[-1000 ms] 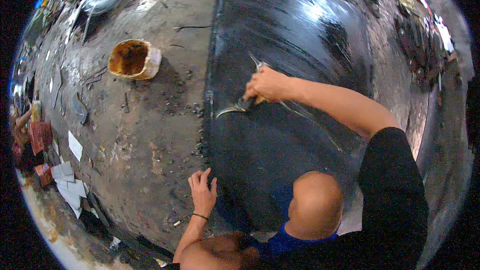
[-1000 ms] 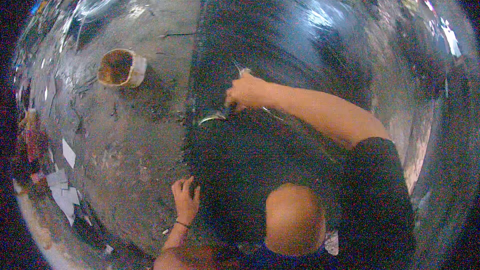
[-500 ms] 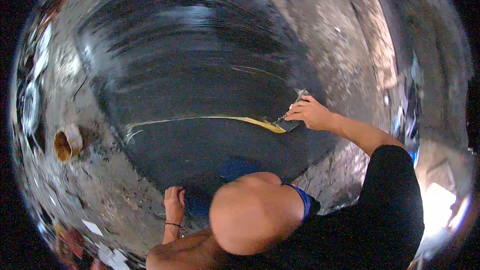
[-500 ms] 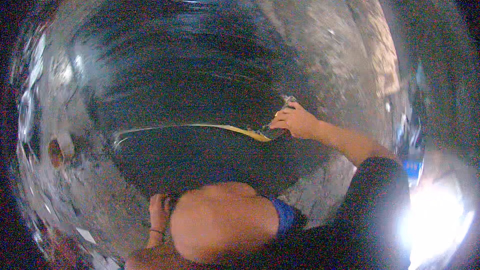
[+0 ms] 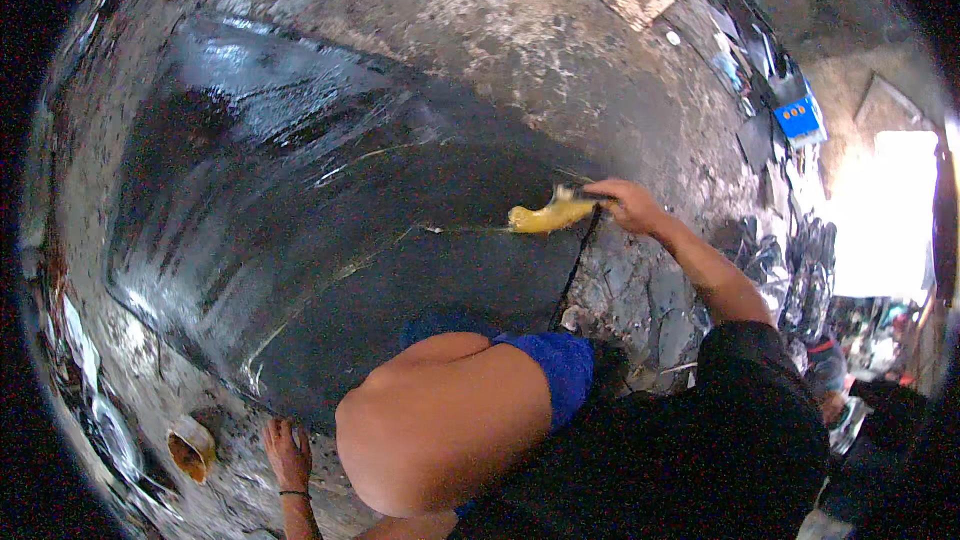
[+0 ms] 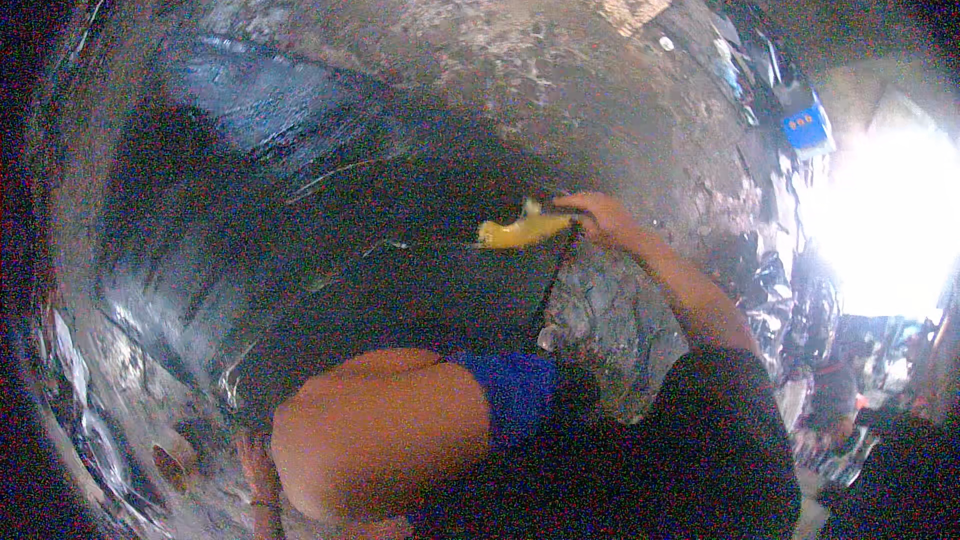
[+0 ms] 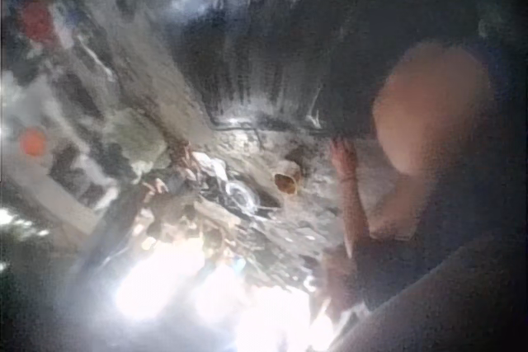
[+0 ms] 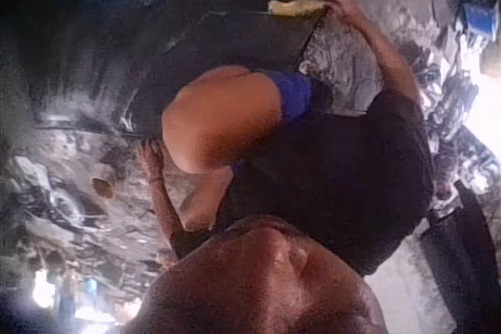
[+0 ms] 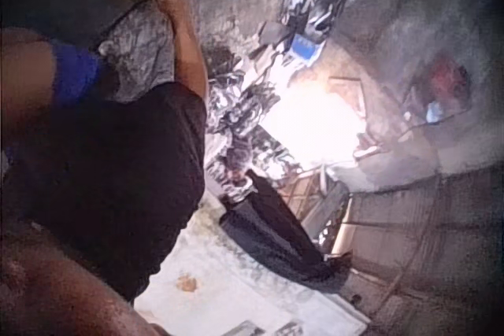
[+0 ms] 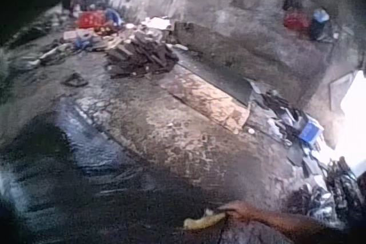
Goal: The person pours a yellow viscous adhesive from a bucket onto a black rubber mat and spreads it evenly using a brush. The person then lifts the coated mat and places it aside before repeating the process on another mat.
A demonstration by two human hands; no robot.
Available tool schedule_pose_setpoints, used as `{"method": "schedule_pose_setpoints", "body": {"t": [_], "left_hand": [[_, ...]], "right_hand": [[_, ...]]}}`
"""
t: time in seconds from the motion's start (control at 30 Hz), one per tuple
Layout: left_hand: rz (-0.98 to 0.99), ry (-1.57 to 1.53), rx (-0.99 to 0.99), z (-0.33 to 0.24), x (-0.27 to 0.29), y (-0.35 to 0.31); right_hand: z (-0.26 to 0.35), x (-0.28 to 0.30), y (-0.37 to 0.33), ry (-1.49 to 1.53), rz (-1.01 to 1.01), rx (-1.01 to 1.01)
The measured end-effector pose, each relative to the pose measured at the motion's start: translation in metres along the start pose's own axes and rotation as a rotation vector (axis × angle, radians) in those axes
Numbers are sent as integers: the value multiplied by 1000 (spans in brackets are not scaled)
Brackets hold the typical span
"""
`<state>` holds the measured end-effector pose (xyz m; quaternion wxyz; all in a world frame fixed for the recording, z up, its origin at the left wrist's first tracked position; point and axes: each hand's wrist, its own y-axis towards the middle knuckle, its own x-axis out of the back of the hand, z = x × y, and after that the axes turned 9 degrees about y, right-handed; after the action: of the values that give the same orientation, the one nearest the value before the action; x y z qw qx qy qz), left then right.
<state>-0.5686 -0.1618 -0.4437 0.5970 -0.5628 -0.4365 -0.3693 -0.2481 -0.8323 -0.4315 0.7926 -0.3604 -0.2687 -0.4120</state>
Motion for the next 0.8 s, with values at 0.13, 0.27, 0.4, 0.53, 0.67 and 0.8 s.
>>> {"method": "schedule_pose_setpoints", "body": {"t": [0.13, 0.27, 0.4, 0.53, 0.67, 0.8], "left_hand": [[-69, -114, -202, 1, -15, 42], [22, -250, -148, -39, -18, 66], [-23, -180, -102, -30, -52, 59], [81, -357, 3, -87, 25, 59], [91, -402, 26, -70, 8, 51], [91, -402, -2, -65, 0, 49]], "right_hand": [[6, 10, -24, 86, -611, -235], [2, 27, -24, 194, -948, -325], [-13, -15, -13, 135, -871, -600], [12, -100, 4, 68, -707, -854], [49, -105, 30, 99, -753, -798], [64, -91, 80, 91, -701, -685]]}}
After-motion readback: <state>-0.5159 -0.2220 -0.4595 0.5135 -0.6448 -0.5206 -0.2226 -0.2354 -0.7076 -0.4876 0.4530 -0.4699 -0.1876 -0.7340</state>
